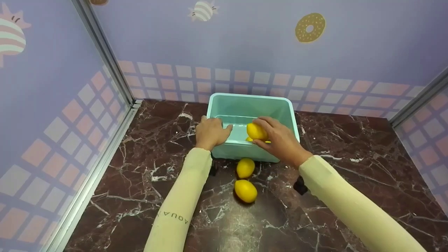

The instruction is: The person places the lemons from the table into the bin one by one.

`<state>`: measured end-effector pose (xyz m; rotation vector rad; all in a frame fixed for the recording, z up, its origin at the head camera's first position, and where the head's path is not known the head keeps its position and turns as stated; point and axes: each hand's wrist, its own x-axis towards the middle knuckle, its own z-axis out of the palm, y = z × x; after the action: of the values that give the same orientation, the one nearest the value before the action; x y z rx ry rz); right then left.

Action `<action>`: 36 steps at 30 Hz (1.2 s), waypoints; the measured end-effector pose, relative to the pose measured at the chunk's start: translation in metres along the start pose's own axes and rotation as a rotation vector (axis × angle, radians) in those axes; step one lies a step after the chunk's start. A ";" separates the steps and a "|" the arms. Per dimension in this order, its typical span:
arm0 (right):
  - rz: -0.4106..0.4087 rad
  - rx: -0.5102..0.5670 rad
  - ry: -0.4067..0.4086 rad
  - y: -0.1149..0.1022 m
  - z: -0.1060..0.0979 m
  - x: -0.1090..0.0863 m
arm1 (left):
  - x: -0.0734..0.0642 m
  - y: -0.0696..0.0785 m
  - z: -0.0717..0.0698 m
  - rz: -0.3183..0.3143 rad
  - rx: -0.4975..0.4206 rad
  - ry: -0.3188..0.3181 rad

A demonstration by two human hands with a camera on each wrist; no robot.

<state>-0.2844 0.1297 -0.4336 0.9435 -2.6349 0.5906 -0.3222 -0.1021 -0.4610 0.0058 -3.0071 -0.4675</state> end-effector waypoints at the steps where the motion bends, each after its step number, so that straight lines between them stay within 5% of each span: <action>1: 0.000 0.002 -0.001 0.000 0.000 0.000 | 0.000 0.000 0.000 -0.001 0.001 0.001; 36: 0.029 -0.008 -0.051 0.006 0.012 0.001 | -0.001 0.001 -0.001 -0.015 0.004 -0.045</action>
<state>-0.2902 0.1282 -0.4451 0.9318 -2.6983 0.5695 -0.3214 -0.1017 -0.4595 0.0186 -3.0541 -0.4695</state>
